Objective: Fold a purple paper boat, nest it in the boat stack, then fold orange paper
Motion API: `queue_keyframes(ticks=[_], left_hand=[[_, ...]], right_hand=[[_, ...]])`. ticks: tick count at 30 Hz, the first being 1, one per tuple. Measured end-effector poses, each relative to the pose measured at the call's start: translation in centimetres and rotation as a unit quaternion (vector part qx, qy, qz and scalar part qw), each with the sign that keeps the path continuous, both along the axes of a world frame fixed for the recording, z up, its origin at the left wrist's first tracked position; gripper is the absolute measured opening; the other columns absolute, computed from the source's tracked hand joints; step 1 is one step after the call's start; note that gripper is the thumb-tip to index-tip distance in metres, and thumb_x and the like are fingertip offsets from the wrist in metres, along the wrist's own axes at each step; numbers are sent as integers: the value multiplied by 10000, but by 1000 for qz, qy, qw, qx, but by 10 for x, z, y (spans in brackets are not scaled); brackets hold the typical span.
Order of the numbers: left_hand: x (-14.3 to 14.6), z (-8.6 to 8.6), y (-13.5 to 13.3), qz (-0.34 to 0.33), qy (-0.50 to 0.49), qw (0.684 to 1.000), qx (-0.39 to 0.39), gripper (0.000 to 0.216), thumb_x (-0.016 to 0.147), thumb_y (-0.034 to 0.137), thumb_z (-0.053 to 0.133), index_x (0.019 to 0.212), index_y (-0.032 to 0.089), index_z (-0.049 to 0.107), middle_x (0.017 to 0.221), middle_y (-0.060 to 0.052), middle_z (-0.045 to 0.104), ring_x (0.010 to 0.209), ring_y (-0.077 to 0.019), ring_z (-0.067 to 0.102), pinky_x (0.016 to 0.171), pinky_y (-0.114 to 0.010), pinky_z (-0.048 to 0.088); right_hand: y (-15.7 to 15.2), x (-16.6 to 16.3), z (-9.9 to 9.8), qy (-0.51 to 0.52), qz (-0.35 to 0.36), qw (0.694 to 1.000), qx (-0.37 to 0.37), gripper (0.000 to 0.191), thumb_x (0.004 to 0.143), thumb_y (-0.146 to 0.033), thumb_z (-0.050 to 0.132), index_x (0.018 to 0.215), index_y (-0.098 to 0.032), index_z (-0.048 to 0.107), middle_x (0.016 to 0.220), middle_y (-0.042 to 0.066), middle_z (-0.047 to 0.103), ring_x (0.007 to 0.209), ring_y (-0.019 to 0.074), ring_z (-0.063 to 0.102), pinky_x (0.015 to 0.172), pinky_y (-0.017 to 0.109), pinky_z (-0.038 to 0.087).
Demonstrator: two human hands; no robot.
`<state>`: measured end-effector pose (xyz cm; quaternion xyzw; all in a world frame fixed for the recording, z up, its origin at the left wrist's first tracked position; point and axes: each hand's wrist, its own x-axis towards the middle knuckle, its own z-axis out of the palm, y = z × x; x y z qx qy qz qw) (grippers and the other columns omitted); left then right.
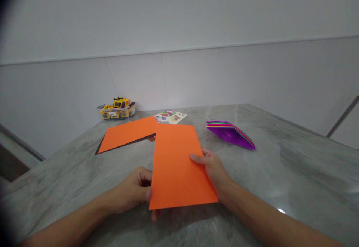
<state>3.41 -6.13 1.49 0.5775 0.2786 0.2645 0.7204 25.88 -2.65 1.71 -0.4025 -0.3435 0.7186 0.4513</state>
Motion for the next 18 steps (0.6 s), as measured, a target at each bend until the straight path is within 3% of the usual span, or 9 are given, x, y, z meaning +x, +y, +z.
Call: queue_keyframes(ticks=[9, 15, 18], left_hand=[[-2, 2, -3, -5, -1, 1000, -20, 339, 756, 444, 696, 760, 105, 696, 721, -78, 700, 522, -155, 650, 563, -259, 504], [6, 1, -4, 27, 95, 995, -11, 377, 813, 425, 617, 637, 96, 664, 620, -74, 695, 456, -119, 635, 453, -173, 414], [9, -2, -1, 80, 89, 992, -38, 419, 777, 477, 631, 604, 96, 642, 574, -76, 684, 432, -134, 633, 402, -172, 394]], right_hand=[[3, 2, -3, 1, -25, 999, -20, 482, 713, -163, 649, 1183, -152, 544, 936, 126, 738, 697, 286, 713, 641, 430, 579], [4, 1, -2, -15, -67, 997, -20, 435, 685, -149, 657, 1116, -171, 596, 902, 102, 745, 707, 288, 712, 642, 428, 581], [3, -3, -4, -17, -69, 997, -16, 360, 714, -191, 648, 1072, -162, 614, 860, 101, 743, 664, 264, 704, 594, 387, 574]])
